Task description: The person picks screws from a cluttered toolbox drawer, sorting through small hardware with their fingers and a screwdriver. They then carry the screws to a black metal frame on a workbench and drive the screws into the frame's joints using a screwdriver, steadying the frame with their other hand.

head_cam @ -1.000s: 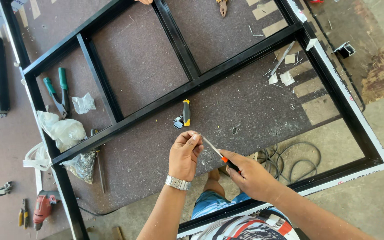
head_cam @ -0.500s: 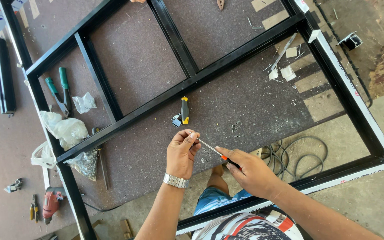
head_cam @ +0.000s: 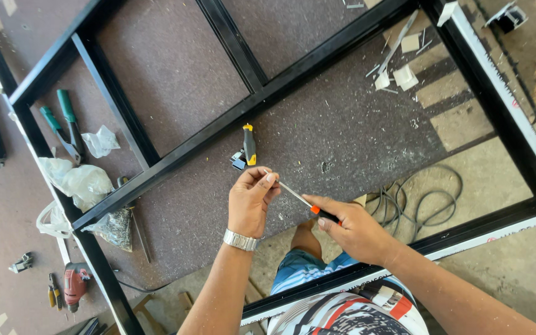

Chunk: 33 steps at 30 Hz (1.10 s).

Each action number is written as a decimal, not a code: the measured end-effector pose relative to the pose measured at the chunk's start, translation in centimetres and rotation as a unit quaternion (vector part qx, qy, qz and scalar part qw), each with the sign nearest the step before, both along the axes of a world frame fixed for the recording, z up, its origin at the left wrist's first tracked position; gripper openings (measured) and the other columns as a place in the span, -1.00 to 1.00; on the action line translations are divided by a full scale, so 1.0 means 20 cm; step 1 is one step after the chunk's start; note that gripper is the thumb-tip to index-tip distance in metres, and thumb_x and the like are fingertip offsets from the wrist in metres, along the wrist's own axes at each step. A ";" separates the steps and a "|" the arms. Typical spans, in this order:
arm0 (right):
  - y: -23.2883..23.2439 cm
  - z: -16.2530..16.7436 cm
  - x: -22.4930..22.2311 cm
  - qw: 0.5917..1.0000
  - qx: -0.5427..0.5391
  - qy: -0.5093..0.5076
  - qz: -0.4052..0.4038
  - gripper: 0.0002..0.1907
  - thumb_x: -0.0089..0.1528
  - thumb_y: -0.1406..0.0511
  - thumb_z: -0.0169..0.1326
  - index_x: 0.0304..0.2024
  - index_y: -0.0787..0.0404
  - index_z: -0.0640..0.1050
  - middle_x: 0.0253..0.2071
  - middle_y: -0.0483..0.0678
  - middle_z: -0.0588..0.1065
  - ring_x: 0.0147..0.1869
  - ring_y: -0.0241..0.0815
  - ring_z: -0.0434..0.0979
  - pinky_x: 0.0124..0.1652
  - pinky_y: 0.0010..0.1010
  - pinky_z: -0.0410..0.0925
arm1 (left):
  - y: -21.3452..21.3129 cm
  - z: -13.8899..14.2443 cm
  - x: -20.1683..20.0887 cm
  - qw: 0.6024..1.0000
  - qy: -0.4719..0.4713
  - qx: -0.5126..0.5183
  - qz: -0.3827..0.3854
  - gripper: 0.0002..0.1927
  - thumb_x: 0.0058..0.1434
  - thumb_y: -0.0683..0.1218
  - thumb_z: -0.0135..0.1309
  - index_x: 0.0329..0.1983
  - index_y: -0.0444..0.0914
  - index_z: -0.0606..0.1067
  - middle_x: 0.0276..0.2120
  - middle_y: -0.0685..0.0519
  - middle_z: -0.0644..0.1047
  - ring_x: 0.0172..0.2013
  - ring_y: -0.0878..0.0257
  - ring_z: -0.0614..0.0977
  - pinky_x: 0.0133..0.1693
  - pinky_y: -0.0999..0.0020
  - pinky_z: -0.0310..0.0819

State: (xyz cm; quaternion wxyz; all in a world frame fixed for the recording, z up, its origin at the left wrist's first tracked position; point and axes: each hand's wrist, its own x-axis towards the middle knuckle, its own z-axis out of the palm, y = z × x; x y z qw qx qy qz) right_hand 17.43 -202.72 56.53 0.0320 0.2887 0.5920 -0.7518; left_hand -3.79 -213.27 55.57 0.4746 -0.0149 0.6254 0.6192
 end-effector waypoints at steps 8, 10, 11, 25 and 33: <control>-0.02 -0.34 -0.08 0.964 -0.224 0.025 -0.144 -0.76 0.28 0.45 -0.03 0.01 0.31 0.46 -0.26 -0.01 0.51 -0.37 -0.34 0.49 -0.52 -0.53 0.37 | 0.16 -0.24 -0.12 0.999 -0.014 0.033 -0.019 -0.78 0.29 -0.19 0.16 -0.02 -0.34 0.53 -0.22 0.06 0.59 -0.23 0.31 0.62 -0.18 0.42 0.58; -0.01 -0.38 -0.14 0.963 -0.209 0.025 -0.171 -0.71 0.30 0.41 -0.04 0.08 0.29 0.46 -0.23 -0.04 0.53 -0.36 -0.36 0.54 -0.53 -0.56 0.39 | 0.22 -0.32 -0.17 0.999 -0.021 0.039 -0.020 -0.80 0.32 -0.16 0.14 -0.03 -0.33 0.53 -0.23 0.06 0.59 -0.24 0.32 0.61 -0.21 0.43 0.57; -0.01 -0.39 -0.17 0.966 -0.186 0.009 -0.182 -0.67 0.30 0.39 -0.05 0.13 0.25 0.46 -0.22 -0.06 0.53 -0.36 -0.36 0.55 -0.53 -0.56 0.39 | 0.25 -0.36 -0.19 0.999 -0.023 0.033 -0.018 -0.80 0.34 -0.14 0.13 -0.04 -0.34 0.54 -0.24 0.06 0.59 -0.25 0.33 0.61 -0.23 0.44 0.57; 0.02 -0.46 -0.55 0.974 0.067 -0.084 -0.199 -0.62 0.34 0.28 0.04 0.20 0.22 0.48 -0.34 -0.13 0.54 -0.44 -0.42 0.51 -0.50 -0.55 0.38 | 0.46 -0.69 -0.41 0.997 0.070 -0.025 -0.004 -0.73 0.37 -0.04 0.09 -0.05 -0.32 0.63 -0.31 0.09 0.64 -0.38 0.41 0.58 -0.37 0.50 0.48; -0.01 -0.52 -0.57 0.969 0.101 -0.080 -0.213 -0.65 0.36 0.31 0.05 0.19 0.25 0.49 -0.34 -0.11 0.57 -0.44 -0.41 0.52 -0.47 -0.55 0.37 | 0.46 -0.69 -0.45 0.995 0.087 -0.034 -0.035 -0.72 0.37 -0.04 0.08 -0.07 -0.34 0.64 -0.32 0.08 0.65 -0.37 0.41 0.61 -0.36 0.49 0.50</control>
